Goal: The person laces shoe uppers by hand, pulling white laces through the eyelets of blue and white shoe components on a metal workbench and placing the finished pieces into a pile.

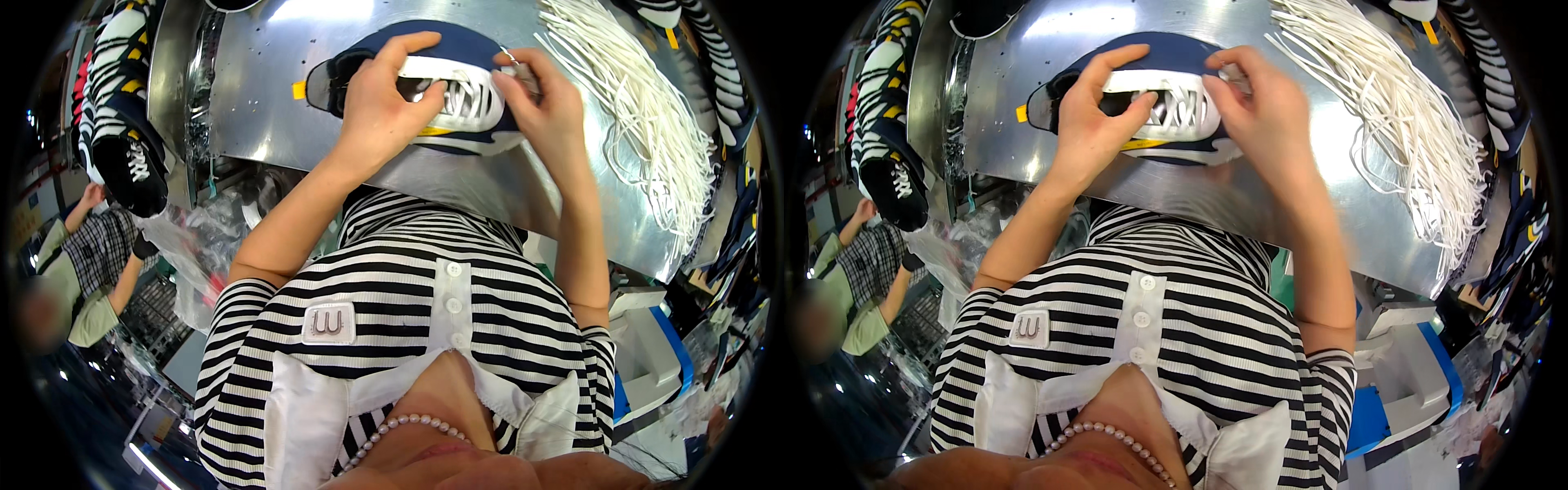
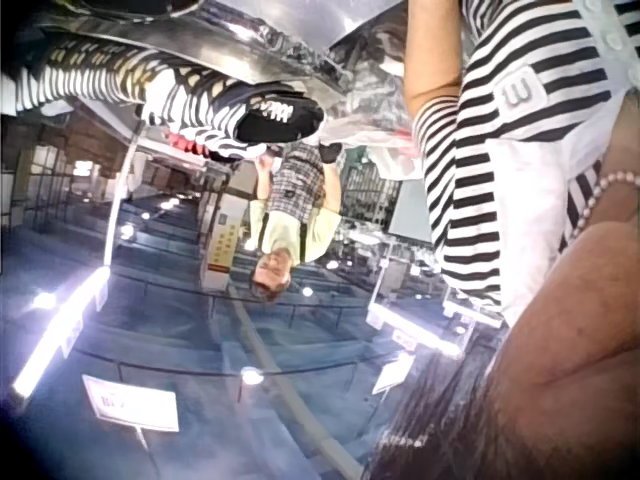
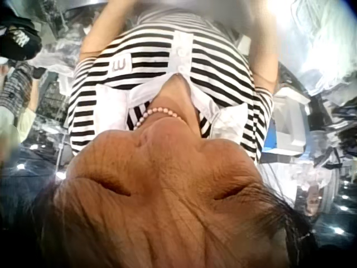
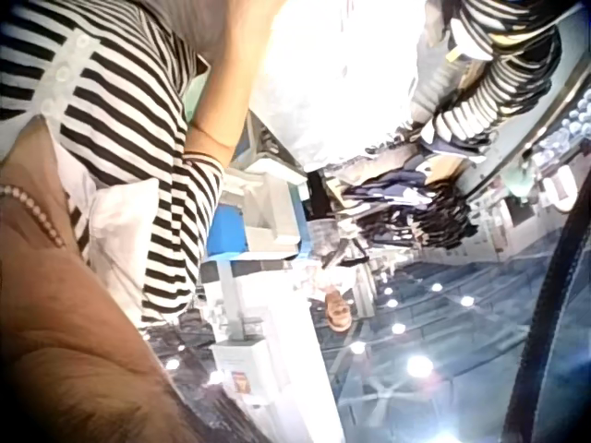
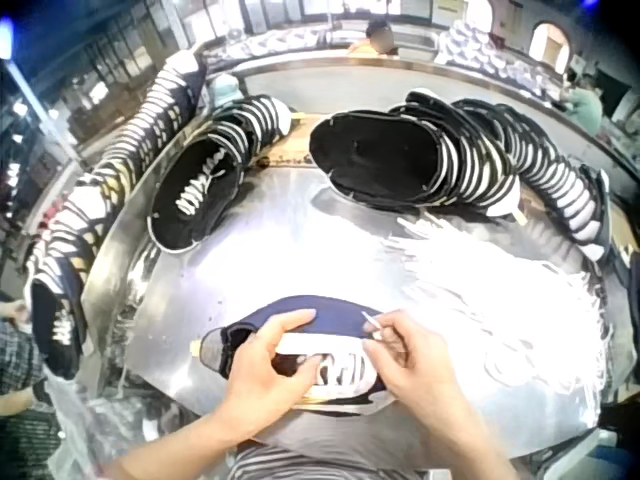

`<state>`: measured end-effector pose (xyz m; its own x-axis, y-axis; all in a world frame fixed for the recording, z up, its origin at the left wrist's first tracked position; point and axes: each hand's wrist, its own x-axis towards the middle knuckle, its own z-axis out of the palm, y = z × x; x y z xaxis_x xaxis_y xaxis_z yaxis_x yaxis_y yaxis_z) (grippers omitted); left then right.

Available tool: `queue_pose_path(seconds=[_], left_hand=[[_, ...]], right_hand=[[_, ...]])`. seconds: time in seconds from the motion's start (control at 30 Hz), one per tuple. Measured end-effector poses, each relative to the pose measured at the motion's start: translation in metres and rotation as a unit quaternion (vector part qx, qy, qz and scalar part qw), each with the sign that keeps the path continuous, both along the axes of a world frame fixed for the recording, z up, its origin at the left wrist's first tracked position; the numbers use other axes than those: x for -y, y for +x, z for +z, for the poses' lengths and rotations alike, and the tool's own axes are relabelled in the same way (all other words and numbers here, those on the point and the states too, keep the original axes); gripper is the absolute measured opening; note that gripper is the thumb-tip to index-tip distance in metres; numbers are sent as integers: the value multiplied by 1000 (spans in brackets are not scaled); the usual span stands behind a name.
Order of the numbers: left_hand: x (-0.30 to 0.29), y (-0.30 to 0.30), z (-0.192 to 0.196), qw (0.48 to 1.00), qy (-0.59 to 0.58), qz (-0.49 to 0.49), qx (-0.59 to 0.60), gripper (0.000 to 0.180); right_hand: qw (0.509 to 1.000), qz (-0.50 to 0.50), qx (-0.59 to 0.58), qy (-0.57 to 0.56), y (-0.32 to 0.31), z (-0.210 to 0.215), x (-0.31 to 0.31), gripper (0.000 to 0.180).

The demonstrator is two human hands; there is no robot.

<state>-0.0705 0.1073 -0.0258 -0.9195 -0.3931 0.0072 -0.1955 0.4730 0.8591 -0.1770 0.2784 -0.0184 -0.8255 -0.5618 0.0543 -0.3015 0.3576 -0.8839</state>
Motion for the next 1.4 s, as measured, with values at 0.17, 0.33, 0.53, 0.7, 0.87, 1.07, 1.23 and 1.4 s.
queue_pose_path(seconds=[0.17, 0.33, 0.53, 0.7, 0.87, 1.07, 1.23, 1.4], left_hand=[[-1, -12, 11, 996, 75, 4, 48, 47], [24, -6, 29, 947, 290, -98, 100, 45], [20, -14, 20, 941, 316, -75, 91, 41], [22, -9, 21, 933, 341, -82, 81, 37], [22, -20, 13, 977, 204, -30, 57, 35], [25, -17, 27, 986, 106, -88, 93, 39], [22, 28, 48, 992, -89, -86, 32, 44], [14, 29, 29, 976, -172, -130, -30, 18]], right_hand=[[964, -77, -252, 30, 17, -51, 13, 16], [986, -111, -107, -61, 12, -44, 10, 21], [958, 80, -265, -76, 12, -32, 9, 31], [966, 54, -233, -94, 15, -11, 27, 23], [947, 221, -114, -203, 49, 12, 13, 14], [989, 80, 50, -117, 47, -2, 6, 13], [941, -26, 338, -15, 45, 13, -21, 17], [953, 22, 296, -64, 48, -11, -1, 14]])
